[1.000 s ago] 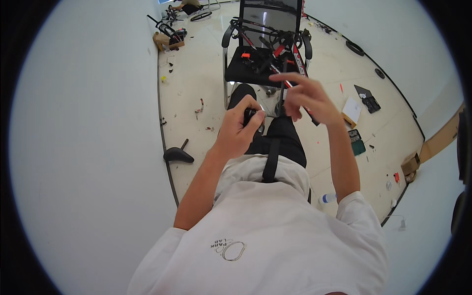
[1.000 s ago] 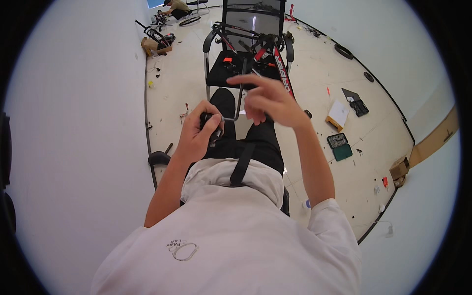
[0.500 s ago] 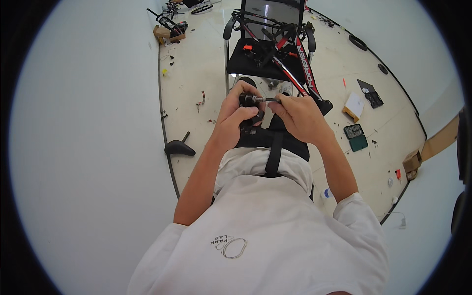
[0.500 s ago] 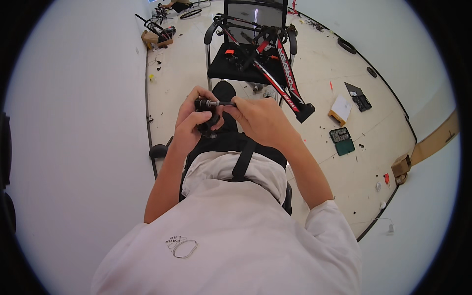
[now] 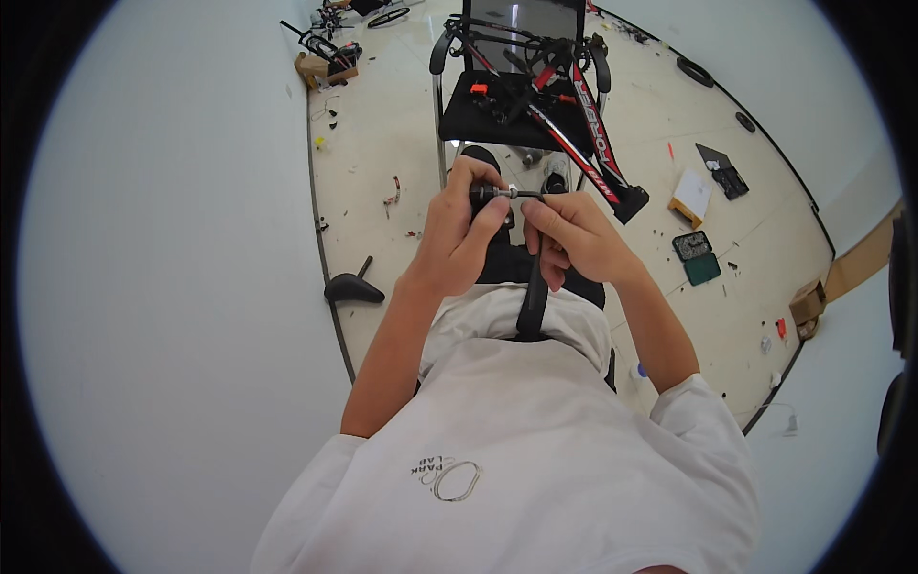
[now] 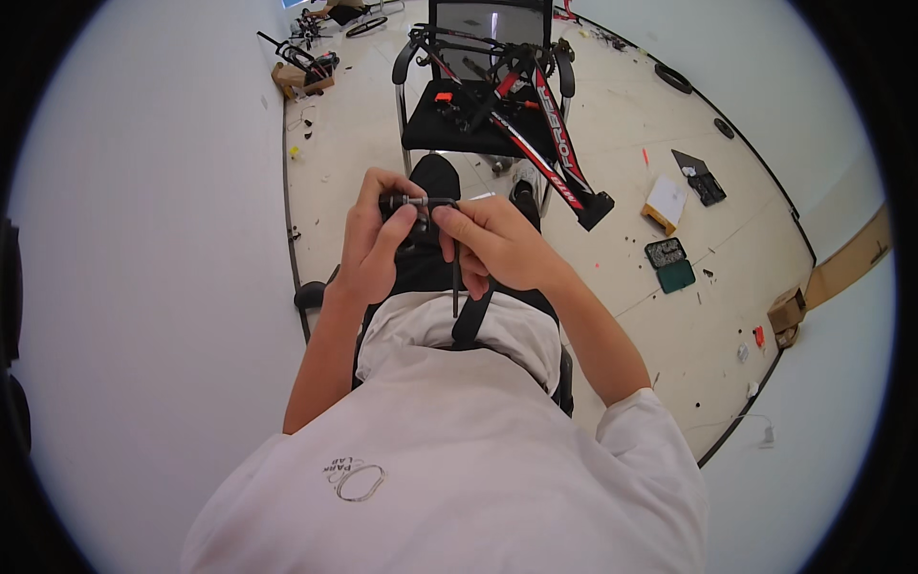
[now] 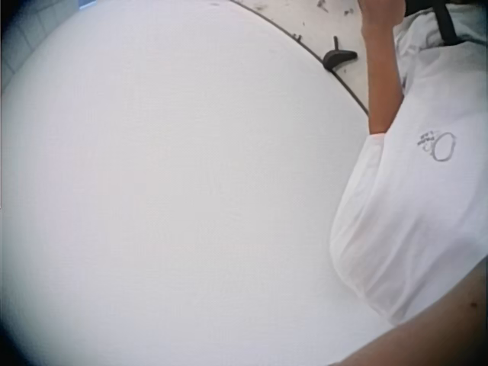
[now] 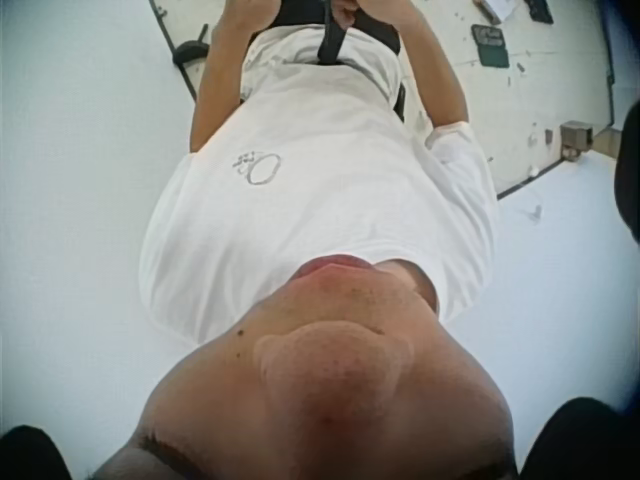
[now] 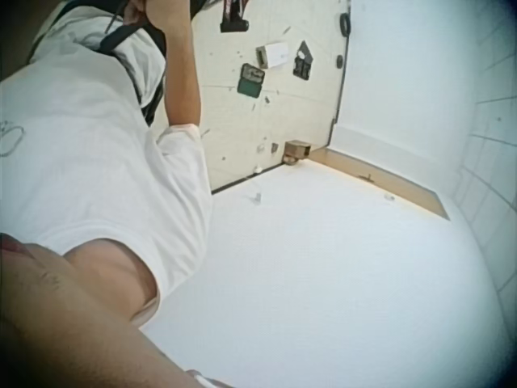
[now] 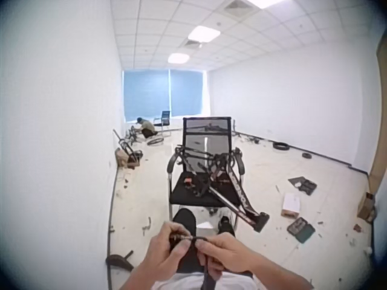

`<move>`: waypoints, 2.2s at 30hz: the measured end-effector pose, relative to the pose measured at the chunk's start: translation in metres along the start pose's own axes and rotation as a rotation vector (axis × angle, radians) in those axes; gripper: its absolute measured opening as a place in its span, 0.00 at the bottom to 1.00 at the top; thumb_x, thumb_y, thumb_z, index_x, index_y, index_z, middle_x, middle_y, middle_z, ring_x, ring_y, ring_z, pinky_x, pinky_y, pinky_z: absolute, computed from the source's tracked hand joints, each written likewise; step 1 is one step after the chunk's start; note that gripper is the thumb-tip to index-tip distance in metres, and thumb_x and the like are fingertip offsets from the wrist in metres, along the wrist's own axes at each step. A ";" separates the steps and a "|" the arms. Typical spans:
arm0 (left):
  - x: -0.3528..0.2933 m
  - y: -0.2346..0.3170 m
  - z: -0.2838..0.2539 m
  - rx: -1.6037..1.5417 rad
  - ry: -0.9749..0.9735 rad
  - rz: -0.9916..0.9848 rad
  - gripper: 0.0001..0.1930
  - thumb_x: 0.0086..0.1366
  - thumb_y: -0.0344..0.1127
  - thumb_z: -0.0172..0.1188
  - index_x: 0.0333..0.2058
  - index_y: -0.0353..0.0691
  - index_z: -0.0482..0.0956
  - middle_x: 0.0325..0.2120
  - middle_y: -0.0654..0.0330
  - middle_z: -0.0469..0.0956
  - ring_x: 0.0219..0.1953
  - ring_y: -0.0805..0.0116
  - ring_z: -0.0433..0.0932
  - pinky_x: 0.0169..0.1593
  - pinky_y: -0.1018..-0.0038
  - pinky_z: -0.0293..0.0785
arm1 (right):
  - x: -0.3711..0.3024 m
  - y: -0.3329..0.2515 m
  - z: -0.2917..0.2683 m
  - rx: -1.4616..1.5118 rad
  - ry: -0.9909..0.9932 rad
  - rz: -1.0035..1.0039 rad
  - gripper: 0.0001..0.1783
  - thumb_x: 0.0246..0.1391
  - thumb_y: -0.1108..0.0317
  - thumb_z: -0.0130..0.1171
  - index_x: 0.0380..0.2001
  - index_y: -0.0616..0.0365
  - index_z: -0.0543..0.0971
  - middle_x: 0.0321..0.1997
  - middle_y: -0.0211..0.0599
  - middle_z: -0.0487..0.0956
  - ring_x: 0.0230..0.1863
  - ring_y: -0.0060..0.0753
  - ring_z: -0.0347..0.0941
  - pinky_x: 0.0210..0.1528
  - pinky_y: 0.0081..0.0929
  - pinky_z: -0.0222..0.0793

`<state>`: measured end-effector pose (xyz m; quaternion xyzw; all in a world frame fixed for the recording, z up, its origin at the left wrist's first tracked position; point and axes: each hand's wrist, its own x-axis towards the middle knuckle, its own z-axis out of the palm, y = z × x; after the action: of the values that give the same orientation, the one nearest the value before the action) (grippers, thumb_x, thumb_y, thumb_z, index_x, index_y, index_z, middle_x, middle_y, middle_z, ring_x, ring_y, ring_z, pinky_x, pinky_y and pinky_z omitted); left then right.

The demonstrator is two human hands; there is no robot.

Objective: The person sits and repeatedly handles a small black bicycle component, inserting and removing a thin metal rod or tool. The person rotates the part and adjusts the rod multiple times without completing a visible assembly.

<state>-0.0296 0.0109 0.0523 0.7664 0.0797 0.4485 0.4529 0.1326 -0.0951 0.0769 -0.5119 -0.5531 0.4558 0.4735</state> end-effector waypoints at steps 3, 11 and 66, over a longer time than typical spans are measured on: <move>0.003 0.001 0.006 0.151 0.047 0.161 0.09 0.67 0.34 0.54 0.40 0.34 0.69 0.29 0.55 0.74 0.30 0.68 0.72 0.35 0.74 0.68 | 0.000 0.005 -0.005 0.202 -0.087 0.060 0.28 0.68 0.52 0.46 0.18 0.60 0.70 0.06 0.23 0.59 0.07 0.25 0.68 0.10 0.20 0.57; 0.005 0.003 0.005 0.144 0.005 0.113 0.06 0.64 0.30 0.59 0.37 0.35 0.74 0.25 0.60 0.75 0.25 0.75 0.70 0.29 0.78 0.66 | 0.000 0.008 -0.011 0.595 -0.209 0.171 0.29 0.68 0.50 0.45 0.17 0.59 0.69 0.03 0.25 0.56 0.02 0.28 0.62 0.05 0.22 0.57; 0.001 -0.006 0.006 -1.122 -0.069 -0.424 0.11 0.66 0.38 0.44 0.40 0.37 0.65 0.30 0.53 0.72 0.23 0.66 0.69 0.33 0.66 0.67 | 0.014 0.002 0.008 -0.432 0.316 -0.618 0.03 0.61 0.77 0.55 0.35 0.64 0.72 0.28 0.38 0.79 0.28 0.27 0.79 0.30 0.22 0.72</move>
<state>-0.0230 0.0114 0.0479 0.3918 -0.0326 0.2968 0.8702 0.1241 -0.0808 0.0751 -0.4731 -0.6841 0.0812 0.5491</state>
